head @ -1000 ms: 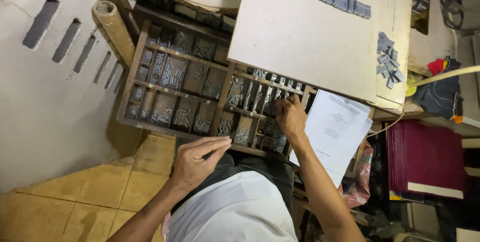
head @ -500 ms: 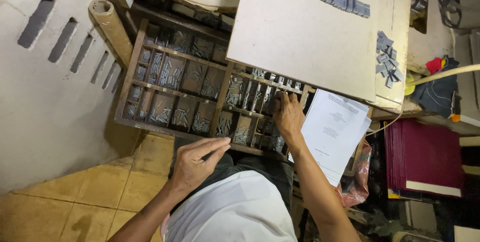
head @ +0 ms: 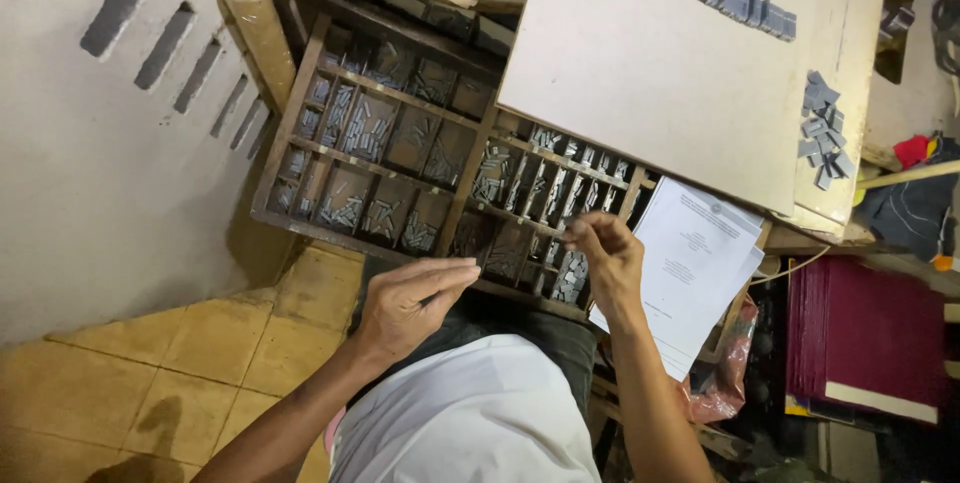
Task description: Arranging individual metal type characters into a typesetting tray for letterpress printing.
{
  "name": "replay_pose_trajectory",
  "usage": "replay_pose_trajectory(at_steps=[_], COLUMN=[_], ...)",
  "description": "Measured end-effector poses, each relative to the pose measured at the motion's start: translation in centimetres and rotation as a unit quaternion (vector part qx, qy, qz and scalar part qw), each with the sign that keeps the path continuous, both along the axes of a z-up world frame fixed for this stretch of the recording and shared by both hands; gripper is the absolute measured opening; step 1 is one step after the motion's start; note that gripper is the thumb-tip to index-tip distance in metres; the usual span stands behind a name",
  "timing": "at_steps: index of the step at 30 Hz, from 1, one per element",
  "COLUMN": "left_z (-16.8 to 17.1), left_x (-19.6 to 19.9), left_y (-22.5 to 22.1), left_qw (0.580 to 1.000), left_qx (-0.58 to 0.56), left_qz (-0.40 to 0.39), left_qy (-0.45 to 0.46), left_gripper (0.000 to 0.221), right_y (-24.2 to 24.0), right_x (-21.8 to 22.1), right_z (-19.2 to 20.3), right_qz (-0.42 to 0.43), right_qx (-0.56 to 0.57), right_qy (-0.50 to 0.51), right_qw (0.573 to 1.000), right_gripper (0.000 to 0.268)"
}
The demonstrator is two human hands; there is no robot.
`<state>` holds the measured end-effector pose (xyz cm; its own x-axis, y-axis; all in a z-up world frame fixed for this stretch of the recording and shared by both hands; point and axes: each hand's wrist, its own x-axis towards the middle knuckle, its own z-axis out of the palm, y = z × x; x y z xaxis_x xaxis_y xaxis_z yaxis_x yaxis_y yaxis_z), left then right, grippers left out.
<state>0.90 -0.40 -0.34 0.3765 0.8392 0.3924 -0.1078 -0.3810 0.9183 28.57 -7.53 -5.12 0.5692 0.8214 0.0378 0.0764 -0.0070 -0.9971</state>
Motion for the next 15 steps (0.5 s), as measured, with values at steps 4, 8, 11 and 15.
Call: replay_pose_trajectory(at_steps=[4,8,11,15], left_z=[0.1,1.1,1.7,2.7], left_x=[0.7,1.0,0.9,0.9], left_y=[-0.4,-0.6,-1.0,-1.2], left_qw=[1.0,1.0,0.999,0.997], left_qx=[0.009,0.026,0.03,0.022], left_qz=[0.001,-0.015,-0.026,-0.051], left_qy=[0.003,-0.004,-0.015,-0.045], left_gripper=[0.024,0.024,0.025,0.032], right_y=[-2.1,-3.4,-4.0,-4.1], right_x=[-1.9,-3.7,-4.7,-6.2], right_z=[0.9,2.4,2.1,0.6], right_qz=[0.01,0.023,0.064,0.149], right_qx=[0.072,0.097,0.081,-0.008], right_qy=[0.067,0.102,0.205,0.382], right_qw=[0.995,0.99,0.973,0.912], right_gripper=[0.01,0.012,0.011,0.015])
